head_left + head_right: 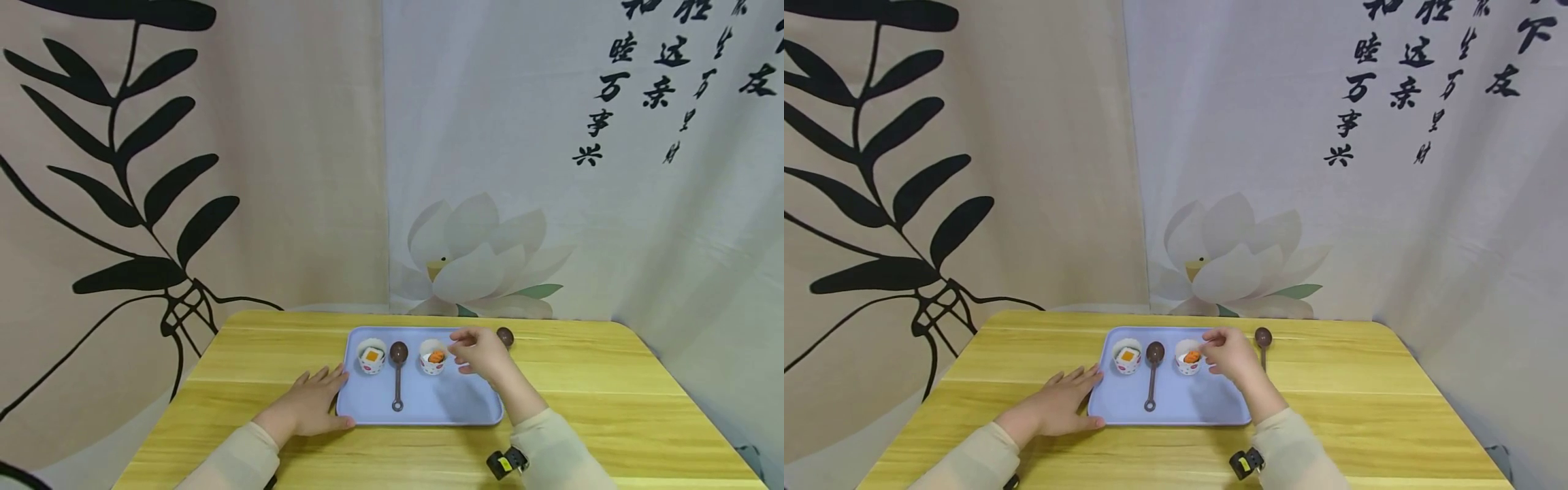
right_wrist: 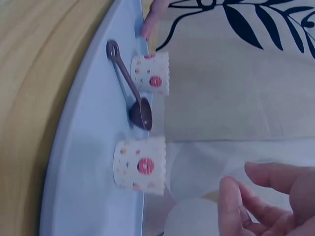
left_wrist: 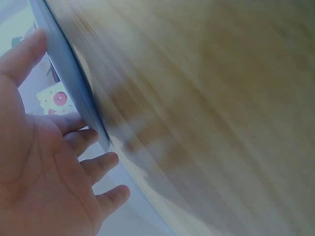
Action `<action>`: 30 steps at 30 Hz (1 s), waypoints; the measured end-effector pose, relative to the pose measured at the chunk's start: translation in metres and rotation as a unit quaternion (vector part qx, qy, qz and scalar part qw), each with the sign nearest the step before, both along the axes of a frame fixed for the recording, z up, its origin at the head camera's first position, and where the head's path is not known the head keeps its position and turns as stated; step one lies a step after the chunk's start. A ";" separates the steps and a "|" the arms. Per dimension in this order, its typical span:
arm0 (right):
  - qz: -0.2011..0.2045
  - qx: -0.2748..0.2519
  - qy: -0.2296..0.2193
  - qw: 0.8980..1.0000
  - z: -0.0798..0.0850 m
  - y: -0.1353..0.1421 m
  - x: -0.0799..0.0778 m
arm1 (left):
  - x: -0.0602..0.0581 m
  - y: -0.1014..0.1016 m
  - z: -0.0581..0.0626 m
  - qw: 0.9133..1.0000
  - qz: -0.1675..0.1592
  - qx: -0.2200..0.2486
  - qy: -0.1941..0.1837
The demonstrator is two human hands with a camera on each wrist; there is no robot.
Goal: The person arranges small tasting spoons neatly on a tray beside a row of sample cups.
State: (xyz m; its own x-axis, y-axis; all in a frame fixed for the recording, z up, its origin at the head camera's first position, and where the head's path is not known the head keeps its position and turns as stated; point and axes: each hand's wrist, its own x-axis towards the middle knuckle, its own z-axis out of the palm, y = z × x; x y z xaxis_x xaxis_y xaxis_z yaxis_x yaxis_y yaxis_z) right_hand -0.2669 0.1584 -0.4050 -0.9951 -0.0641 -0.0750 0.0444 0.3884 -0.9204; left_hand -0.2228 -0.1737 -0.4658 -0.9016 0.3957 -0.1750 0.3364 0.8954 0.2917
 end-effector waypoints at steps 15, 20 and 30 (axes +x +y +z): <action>-0.029 0.017 0.006 0.999 -0.006 0.045 -0.013 | 0.000 -0.001 -0.001 1.000 0.003 0.006 -0.001; -0.036 0.022 0.010 0.999 -0.008 0.058 -0.017 | 0.000 -0.001 0.000 1.000 0.004 0.006 -0.001; -0.064 0.010 0.006 0.998 -0.018 0.075 -0.026 | 0.001 -0.001 0.001 1.000 0.005 0.005 -0.007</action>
State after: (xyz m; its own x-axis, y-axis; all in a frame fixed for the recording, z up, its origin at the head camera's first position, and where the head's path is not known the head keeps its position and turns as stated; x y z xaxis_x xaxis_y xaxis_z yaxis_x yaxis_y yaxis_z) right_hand -0.2929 0.2334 -0.4233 -0.9959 0.0648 -0.0627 0.0834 0.3990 -0.9131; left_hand -0.2220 -0.1745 -0.4647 -0.9028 0.3889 -0.1835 0.3237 0.8956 0.3052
